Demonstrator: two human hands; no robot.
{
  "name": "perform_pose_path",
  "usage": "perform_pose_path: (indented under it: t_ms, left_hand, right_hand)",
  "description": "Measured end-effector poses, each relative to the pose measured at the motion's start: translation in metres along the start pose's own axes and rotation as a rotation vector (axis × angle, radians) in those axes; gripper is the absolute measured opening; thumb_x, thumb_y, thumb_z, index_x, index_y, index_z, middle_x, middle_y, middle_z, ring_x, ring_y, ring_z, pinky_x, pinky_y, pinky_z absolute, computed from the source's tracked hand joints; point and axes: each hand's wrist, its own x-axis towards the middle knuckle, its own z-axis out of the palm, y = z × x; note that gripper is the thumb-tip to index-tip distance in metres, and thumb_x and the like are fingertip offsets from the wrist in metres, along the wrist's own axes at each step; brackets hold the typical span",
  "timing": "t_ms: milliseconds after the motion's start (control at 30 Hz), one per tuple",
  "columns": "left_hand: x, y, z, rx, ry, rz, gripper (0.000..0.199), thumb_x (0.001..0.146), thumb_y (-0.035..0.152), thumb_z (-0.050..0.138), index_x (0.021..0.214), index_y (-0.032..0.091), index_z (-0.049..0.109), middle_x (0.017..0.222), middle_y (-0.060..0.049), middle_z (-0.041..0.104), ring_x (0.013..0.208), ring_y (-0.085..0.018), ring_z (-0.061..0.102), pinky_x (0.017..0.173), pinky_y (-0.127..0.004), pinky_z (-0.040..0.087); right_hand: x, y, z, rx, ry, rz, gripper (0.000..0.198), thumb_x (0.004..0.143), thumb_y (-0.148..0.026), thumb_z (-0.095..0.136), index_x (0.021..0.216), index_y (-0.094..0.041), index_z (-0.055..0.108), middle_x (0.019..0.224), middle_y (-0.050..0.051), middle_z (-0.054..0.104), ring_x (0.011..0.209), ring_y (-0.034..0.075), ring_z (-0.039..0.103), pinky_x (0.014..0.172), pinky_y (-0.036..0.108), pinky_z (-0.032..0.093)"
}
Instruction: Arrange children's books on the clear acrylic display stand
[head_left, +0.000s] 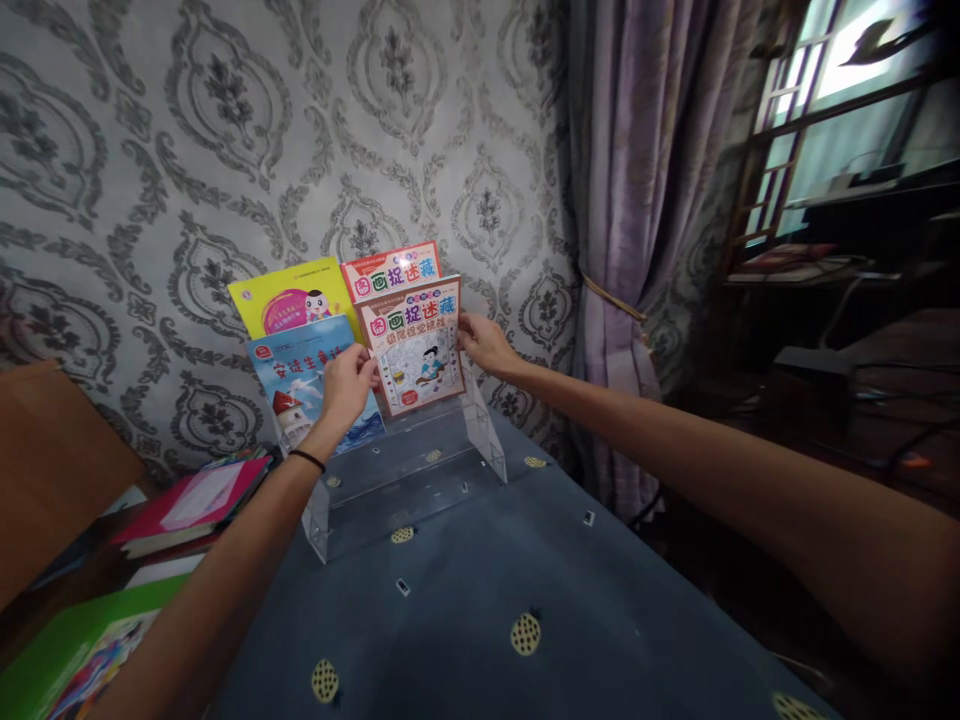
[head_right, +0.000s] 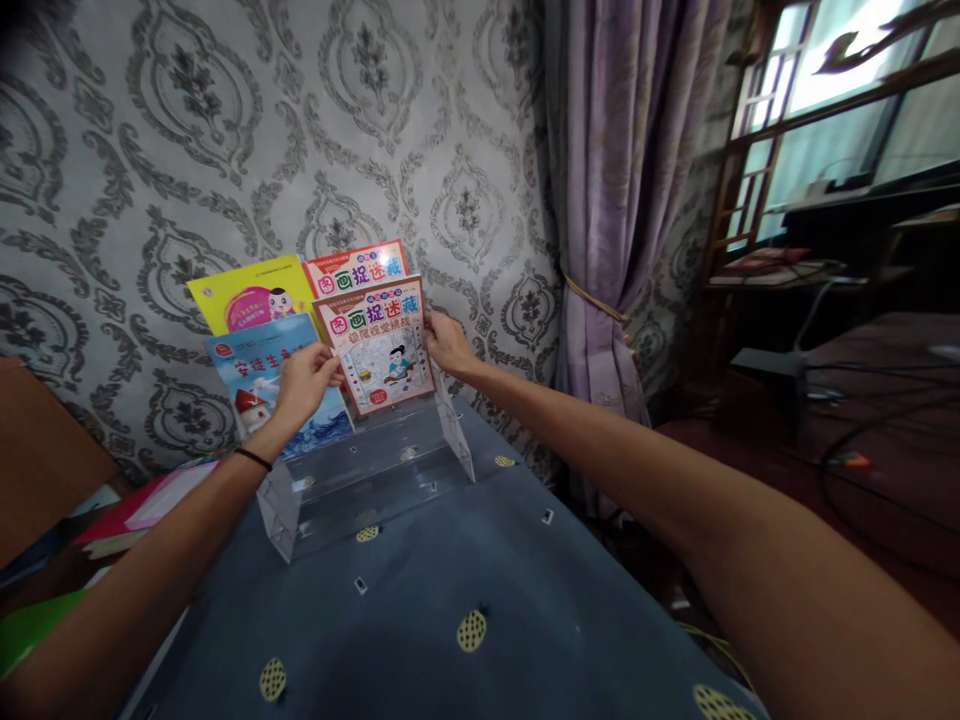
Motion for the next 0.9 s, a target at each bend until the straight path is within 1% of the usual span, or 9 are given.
perform_pose_path:
  t_ms: [100, 267, 367, 467, 533, 667, 733, 833, 900]
  left_hand:
    - [-0.001, 0.000, 0.001, -0.005, -0.003, -0.004, 0.011, 0.081, 0.021, 0.057, 0.072, 0.021, 0.050, 0.062, 0.004, 0.059, 0.058, -0.016, 0.069, 0.055, -0.025, 0.055]
    - [-0.006, 0.002, 0.003, -0.009, 0.003, -0.008, 0.008, 0.081, 0.022, 0.056, 0.074, 0.021, 0.051, 0.064, 0.004, 0.061, 0.057, -0.015, 0.068, 0.055, -0.025, 0.055]
    - [-0.013, 0.002, 0.005, -0.019, 0.013, 0.026, 0.008, 0.083, 0.024, 0.055, 0.076, 0.021, 0.052, 0.066, 0.003, 0.062, 0.059, -0.016, 0.068, 0.056, -0.025, 0.055]
    - [-0.017, -0.002, 0.007, -0.009, -0.011, 0.062, 0.009, 0.083, 0.025, 0.056, 0.076, 0.022, 0.052, 0.066, 0.003, 0.061, 0.060, -0.016, 0.068, 0.057, -0.026, 0.055]
    - [-0.019, -0.005, 0.008, -0.011, -0.028, 0.059, 0.009, 0.083, 0.025, 0.056, 0.076, 0.022, 0.051, 0.066, 0.003, 0.061, 0.061, -0.016, 0.068, 0.058, -0.025, 0.055]
    - [-0.018, -0.009, 0.009, -0.038, -0.019, 0.039, 0.011, 0.083, 0.025, 0.056, 0.075, 0.022, 0.050, 0.066, 0.003, 0.061, 0.061, -0.016, 0.069, 0.057, -0.026, 0.055]
    - [-0.018, -0.010, 0.009, -0.049, -0.014, 0.025, 0.011, 0.083, 0.024, 0.055, 0.074, 0.022, 0.050, 0.066, 0.003, 0.061, 0.060, -0.016, 0.069, 0.056, -0.026, 0.055]
    - [-0.016, -0.010, 0.010, -0.073, -0.011, 0.003, 0.010, 0.082, 0.024, 0.055, 0.074, 0.021, 0.050, 0.065, 0.003, 0.060, 0.059, -0.016, 0.069, 0.056, -0.026, 0.055]
    - [-0.013, -0.010, 0.010, -0.082, -0.012, -0.011, 0.010, 0.082, 0.023, 0.055, 0.074, 0.021, 0.049, 0.064, 0.003, 0.060, 0.058, -0.016, 0.068, 0.055, -0.026, 0.055]
  right_hand:
    - [-0.003, -0.003, -0.002, -0.014, 0.004, -0.008, 0.033, 0.081, -0.008, 0.046, 0.102, -0.019, 0.068, 0.099, 0.009, 0.075, 0.091, 0.026, 0.068, 0.086, 0.039, 0.054]
    - [-0.004, -0.002, -0.004, -0.057, 0.011, -0.014, 0.028, 0.077, -0.011, 0.049, 0.096, -0.020, 0.069, 0.091, 0.009, 0.074, 0.090, 0.028, 0.065, 0.087, 0.040, 0.053]
    - [-0.005, 0.003, -0.003, -0.076, 0.014, -0.012, 0.024, 0.076, -0.013, 0.051, 0.092, -0.020, 0.067, 0.089, 0.010, 0.073, 0.088, 0.029, 0.063, 0.086, 0.042, 0.053]
    - [-0.007, 0.008, -0.001, -0.082, 0.013, -0.006, 0.020, 0.076, -0.015, 0.052, 0.088, -0.021, 0.065, 0.088, 0.010, 0.071, 0.085, 0.029, 0.062, 0.084, 0.043, 0.052]
    - [-0.009, 0.010, 0.000, -0.080, 0.017, -0.002, 0.022, 0.076, -0.015, 0.052, 0.093, -0.022, 0.064, 0.090, 0.009, 0.071, 0.087, 0.028, 0.062, 0.085, 0.043, 0.052]
    - [-0.015, 0.011, 0.001, -0.063, 0.016, -0.002, 0.035, 0.077, -0.016, 0.051, 0.112, -0.018, 0.056, 0.094, 0.009, 0.069, 0.086, 0.026, 0.063, 0.085, 0.041, 0.052]
    - [-0.019, 0.011, 0.002, -0.058, 0.015, -0.004, 0.035, 0.078, -0.017, 0.051, 0.113, -0.017, 0.054, 0.095, 0.010, 0.069, 0.086, 0.026, 0.064, 0.084, 0.040, 0.052]
    - [-0.024, 0.012, 0.002, -0.059, 0.022, 0.002, 0.029, 0.080, -0.018, 0.049, 0.109, -0.018, 0.053, 0.094, 0.010, 0.068, 0.087, 0.026, 0.064, 0.083, 0.040, 0.051]
    - [-0.025, 0.013, 0.001, -0.061, 0.036, 0.016, 0.030, 0.081, -0.018, 0.049, 0.110, -0.018, 0.053, 0.093, 0.010, 0.068, 0.086, 0.027, 0.064, 0.083, 0.041, 0.051]
